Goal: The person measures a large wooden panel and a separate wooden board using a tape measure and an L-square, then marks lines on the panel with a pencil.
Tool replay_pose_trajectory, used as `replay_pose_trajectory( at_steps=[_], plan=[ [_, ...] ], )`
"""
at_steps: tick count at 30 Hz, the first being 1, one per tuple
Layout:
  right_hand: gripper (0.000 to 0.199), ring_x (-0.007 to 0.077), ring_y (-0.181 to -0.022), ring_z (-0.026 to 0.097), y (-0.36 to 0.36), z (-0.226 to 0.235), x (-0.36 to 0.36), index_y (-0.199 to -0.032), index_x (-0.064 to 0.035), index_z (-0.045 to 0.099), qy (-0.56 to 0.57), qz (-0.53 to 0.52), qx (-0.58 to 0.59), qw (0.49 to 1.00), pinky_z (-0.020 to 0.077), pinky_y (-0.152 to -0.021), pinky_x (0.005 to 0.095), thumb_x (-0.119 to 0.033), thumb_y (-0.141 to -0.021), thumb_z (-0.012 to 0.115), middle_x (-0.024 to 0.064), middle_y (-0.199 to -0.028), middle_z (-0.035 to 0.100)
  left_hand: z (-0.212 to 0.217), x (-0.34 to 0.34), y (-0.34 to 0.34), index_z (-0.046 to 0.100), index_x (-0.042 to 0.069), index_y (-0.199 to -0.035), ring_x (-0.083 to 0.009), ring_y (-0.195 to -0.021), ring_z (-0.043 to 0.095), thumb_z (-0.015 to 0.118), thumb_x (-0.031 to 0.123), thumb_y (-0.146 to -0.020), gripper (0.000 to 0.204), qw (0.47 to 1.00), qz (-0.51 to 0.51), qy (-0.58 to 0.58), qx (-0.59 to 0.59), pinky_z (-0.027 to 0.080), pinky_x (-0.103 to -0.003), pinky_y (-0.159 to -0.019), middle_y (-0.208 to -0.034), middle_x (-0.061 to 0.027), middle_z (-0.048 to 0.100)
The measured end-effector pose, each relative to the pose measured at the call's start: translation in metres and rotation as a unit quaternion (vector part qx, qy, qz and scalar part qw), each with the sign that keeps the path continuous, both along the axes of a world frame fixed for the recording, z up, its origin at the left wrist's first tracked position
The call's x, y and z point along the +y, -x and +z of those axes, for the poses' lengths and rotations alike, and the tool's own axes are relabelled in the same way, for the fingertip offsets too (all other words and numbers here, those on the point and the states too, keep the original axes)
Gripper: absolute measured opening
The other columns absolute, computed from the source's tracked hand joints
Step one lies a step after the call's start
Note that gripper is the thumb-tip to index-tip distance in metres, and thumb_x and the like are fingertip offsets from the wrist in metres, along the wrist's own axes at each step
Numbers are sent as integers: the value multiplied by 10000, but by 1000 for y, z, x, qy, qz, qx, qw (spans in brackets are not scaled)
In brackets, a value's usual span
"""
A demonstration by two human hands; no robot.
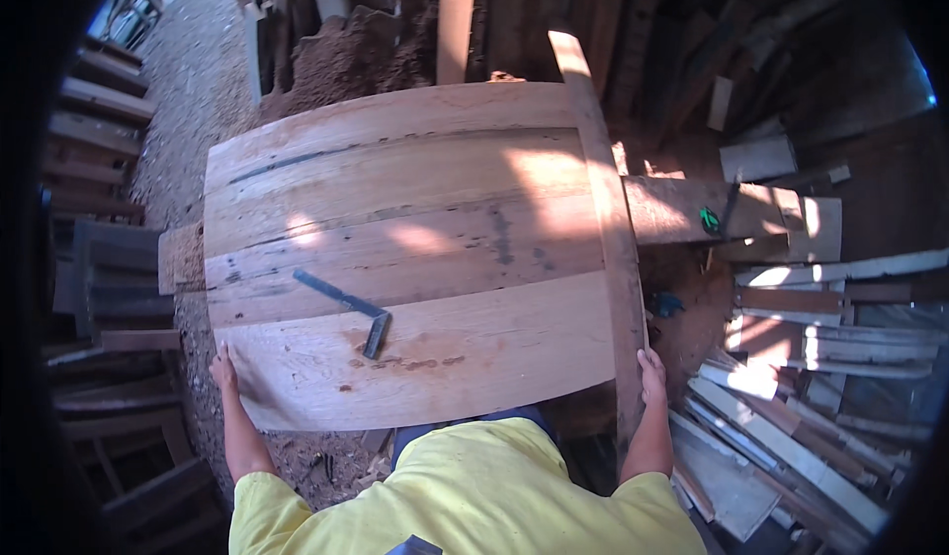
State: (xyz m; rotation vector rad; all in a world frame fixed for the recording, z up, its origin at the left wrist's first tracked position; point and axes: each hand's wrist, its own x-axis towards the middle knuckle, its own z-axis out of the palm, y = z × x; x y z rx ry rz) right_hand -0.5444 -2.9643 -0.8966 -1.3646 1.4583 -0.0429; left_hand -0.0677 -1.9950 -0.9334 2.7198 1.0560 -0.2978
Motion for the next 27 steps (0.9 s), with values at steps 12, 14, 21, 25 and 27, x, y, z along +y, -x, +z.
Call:
replay_pose_trajectory(
  at_steps=[12,14,21,25,27],
  plan=[
    [489,152,-1127,655,-4,-11,18,-1386,-38,689,89,2,-7,996,499,-1002,320,-318,-995,777,55,-1227,740,21,-407,-100,580,80,-1504,-403,-1433,454,673,440,-1029,604,845,-437,64,-300,329,-524,-1204,-1510,-243,526],
    [487,146,-1090,651,-11,6,22,-1348,-33,715,81,-10,-4,997,501,-982,318,-331,-971,798,45,-1174,745,34,-521,-90,586,109,-1497,-429,-1434,442,689,436,-1020,588,808,-526,100,-246,334,-536,-1206,-1532,-252,496],
    [684,293,-1027,728,-2,-14,27,-1297,10,714,147,-16,36,988,558,-911,388,-500,-864,857,218,-1126,767,-13,-798,-61,458,177,-1602,-437,-1487,365,673,485,-1017,695,651,-711,207,-168,300,-582,-1234,-1589,-264,421],
    [805,465,-1113,710,-9,12,24,-1324,0,684,173,50,133,975,564,-950,512,-674,-888,749,301,-1152,741,-46,-901,-69,259,248,-1704,-428,-1550,308,535,698,-1011,871,682,-695,134,-184,183,-624,-1274,-1676,-240,331],
    [842,474,-1101,710,3,0,30,-1334,-13,666,183,69,175,965,568,-940,530,-727,-891,708,322,-1122,737,-52,-942,-74,237,288,-1714,-437,-1547,318,522,727,-1004,882,711,-652,120,-236,185,-639,-1269,-1679,-249,333]
  ],
)
